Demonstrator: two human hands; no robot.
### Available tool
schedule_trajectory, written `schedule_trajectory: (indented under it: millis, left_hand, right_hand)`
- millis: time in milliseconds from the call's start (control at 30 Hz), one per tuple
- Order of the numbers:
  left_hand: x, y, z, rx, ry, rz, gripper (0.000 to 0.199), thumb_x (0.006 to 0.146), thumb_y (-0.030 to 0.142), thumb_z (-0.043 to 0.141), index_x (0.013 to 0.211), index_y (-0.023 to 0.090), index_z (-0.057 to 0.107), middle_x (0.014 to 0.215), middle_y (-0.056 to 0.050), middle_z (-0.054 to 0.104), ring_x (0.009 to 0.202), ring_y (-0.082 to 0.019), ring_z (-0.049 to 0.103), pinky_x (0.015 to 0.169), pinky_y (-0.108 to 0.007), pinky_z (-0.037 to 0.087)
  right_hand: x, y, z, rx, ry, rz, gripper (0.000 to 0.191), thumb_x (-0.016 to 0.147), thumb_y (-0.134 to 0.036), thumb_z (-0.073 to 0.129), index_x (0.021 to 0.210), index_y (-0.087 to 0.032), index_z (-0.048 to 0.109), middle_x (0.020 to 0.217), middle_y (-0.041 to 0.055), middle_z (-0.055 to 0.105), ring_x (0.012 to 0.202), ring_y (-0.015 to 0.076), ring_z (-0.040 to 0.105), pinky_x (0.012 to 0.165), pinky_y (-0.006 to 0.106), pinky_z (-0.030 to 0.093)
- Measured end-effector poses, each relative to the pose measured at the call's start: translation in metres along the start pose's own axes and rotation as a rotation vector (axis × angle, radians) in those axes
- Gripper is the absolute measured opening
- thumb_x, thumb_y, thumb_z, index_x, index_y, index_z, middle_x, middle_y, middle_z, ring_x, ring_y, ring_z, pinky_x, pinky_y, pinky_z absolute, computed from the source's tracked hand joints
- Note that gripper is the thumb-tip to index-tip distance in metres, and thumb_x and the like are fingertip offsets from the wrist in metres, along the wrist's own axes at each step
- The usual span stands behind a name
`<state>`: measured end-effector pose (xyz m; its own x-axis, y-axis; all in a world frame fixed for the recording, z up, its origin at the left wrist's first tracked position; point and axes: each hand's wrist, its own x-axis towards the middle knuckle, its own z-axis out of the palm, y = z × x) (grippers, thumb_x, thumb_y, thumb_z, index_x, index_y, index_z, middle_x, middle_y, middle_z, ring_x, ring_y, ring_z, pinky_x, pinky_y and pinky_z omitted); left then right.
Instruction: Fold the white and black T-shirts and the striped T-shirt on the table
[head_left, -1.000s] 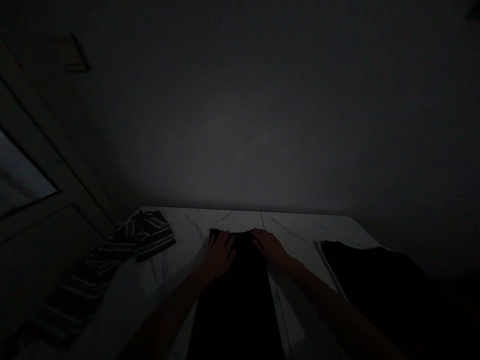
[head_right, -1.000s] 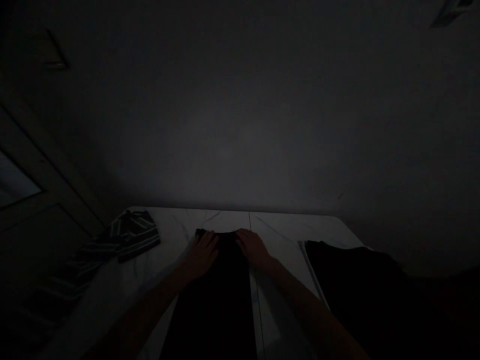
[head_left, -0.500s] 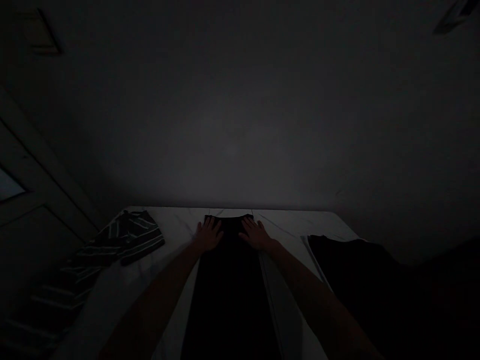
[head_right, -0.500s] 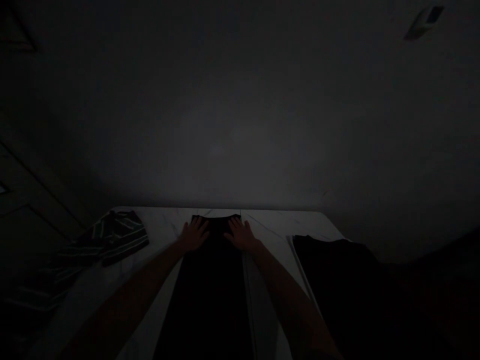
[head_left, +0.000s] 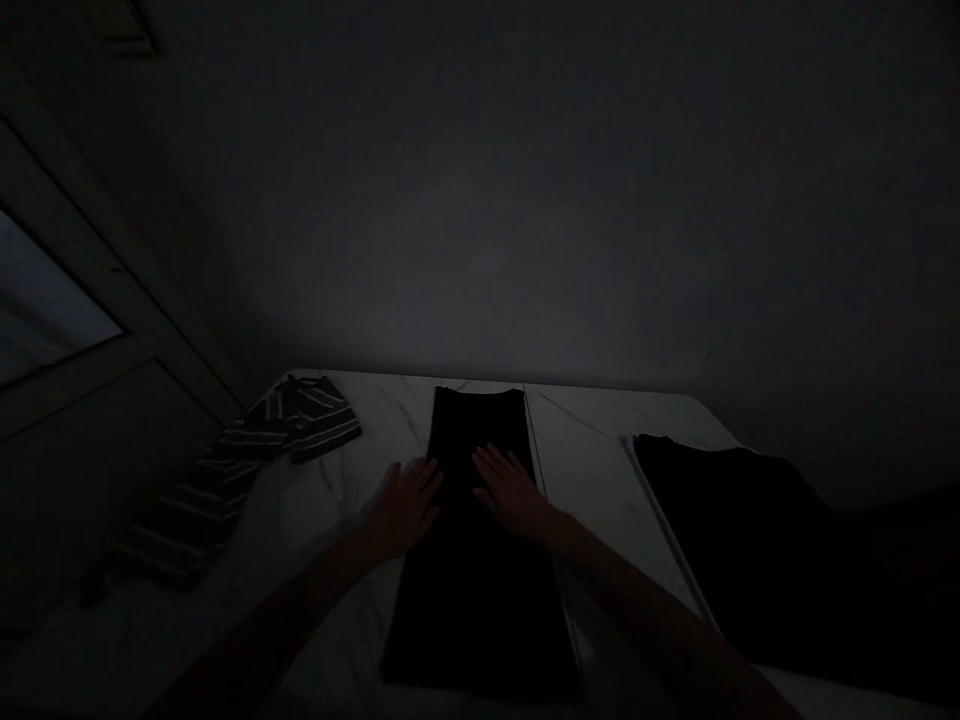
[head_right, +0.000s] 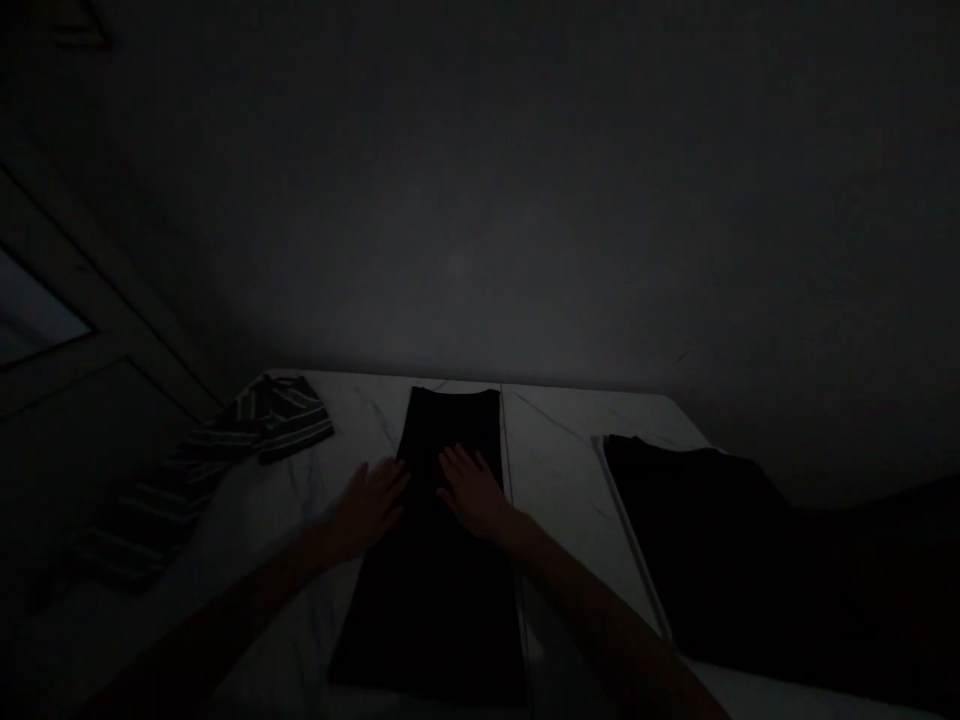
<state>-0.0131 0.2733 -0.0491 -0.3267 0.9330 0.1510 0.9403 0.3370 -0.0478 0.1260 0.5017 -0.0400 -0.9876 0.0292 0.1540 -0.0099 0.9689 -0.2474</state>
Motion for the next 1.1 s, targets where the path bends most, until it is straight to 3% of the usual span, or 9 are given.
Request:
schedule_trajectory:
  millis: [133,267,467,633,767,933,1033,1100]
  left_hand:
    - [-0.054,0.024,-0.005,-0.021,-0.001,0.097,0.056,0.102,0.040,0.041,0.156,0.027,0.036,0.164,-0.009,0.034,0.152,-0.030,0.026,0.122,-0.061,0.018]
    - [-0.079,0.041,-0.011,-0.030,0.019,0.137,0.057,0.103,0.040,0.040,0.158,0.026,0.031,0.163,-0.008,0.036,0.152,-0.028,0.028,0.123,-0.058,0.018]
    - [-0.088,0.054,-0.017,-0.047,0.050,0.169,0.060,0.104,0.044,0.038,0.160,0.030,0.023,0.164,-0.007,0.033,0.151,-0.027,0.029,0.122,-0.056,0.021]
    - [-0.099,0.064,-0.021,-0.045,0.051,0.135,0.062,0.103,0.041,0.036,0.161,0.027,0.018,0.163,-0.008,0.034,0.149,-0.027,0.034,0.121,-0.053,0.025]
    - [-0.125,0.070,-0.032,-0.056,0.052,0.182,0.070,0.102,0.048,0.037,0.162,0.025,0.009,0.164,-0.008,0.032,0.150,-0.027,0.033,0.122,-0.052,0.024]
    - [-0.159,0.077,-0.047,-0.091,-0.038,0.288,0.083,0.096,0.066,0.042,0.162,0.028,0.009,0.163,-0.007,0.033,0.149,-0.028,0.035,0.120,-0.047,0.028]
    - [-0.176,0.083,-0.045,-0.094,-0.105,0.281,0.095,0.089,0.073,0.047,0.162,0.028,0.006,0.163,-0.008,0.032,0.148,-0.032,0.036,0.117,-0.050,0.033]
    - [-0.188,0.086,-0.037,-0.048,-0.115,0.272,0.093,0.090,0.068,0.052,0.162,0.030,0.007,0.162,-0.007,0.036,0.145,-0.032,0.041,0.114,-0.050,0.037]
  right_hand:
    - [-0.030,-0.049,0.013,0.039,-0.075,-0.128,0.060,0.104,-0.044,0.042,0.158,-0.018,0.033,0.161,0.0141,0.036,0.153,0.0294,0.024,0.123,0.057,0.021]
    - [-0.042,-0.068,0.007,0.020,-0.072,-0.105,0.064,0.103,-0.046,0.045,0.158,-0.016,0.032,0.161,0.0155,0.034,0.152,0.0315,0.026,0.122,0.061,0.021]
    - [-0.084,-0.074,-0.008,-0.042,0.078,0.071,0.070,0.101,-0.043,0.049,0.161,-0.017,0.024,0.165,0.0157,0.026,0.154,0.0321,0.019,0.123,0.060,0.020]
    - [-0.138,-0.065,0.005,-0.045,0.024,0.217,0.071,0.100,-0.043,0.049,0.161,-0.018,0.023,0.162,0.0168,0.031,0.151,0.0342,0.026,0.120,0.062,0.026]
    - [-0.180,-0.067,0.008,-0.038,0.077,0.186,0.079,0.099,-0.040,0.051,0.163,-0.022,0.010,0.165,0.0133,0.024,0.152,0.0336,0.022,0.121,0.063,0.025]
    - [-0.225,-0.085,0.010,0.016,0.020,0.075,0.095,0.093,-0.053,0.059,0.162,-0.028,-0.001,0.163,0.0114,0.027,0.149,0.0362,0.030,0.119,0.064,0.030]
    - [-0.243,-0.091,0.017,0.008,0.013,0.022,0.106,0.087,-0.064,0.062,0.162,-0.028,-0.003,0.162,0.0118,0.028,0.146,0.0397,0.036,0.114,0.065,0.037]
    - [-0.253,-0.092,0.025,-0.026,0.027,-0.008,0.106,0.086,-0.065,0.062,0.162,-0.028,-0.003,0.159,0.0121,0.033,0.141,0.0403,0.043,0.108,0.063,0.043]
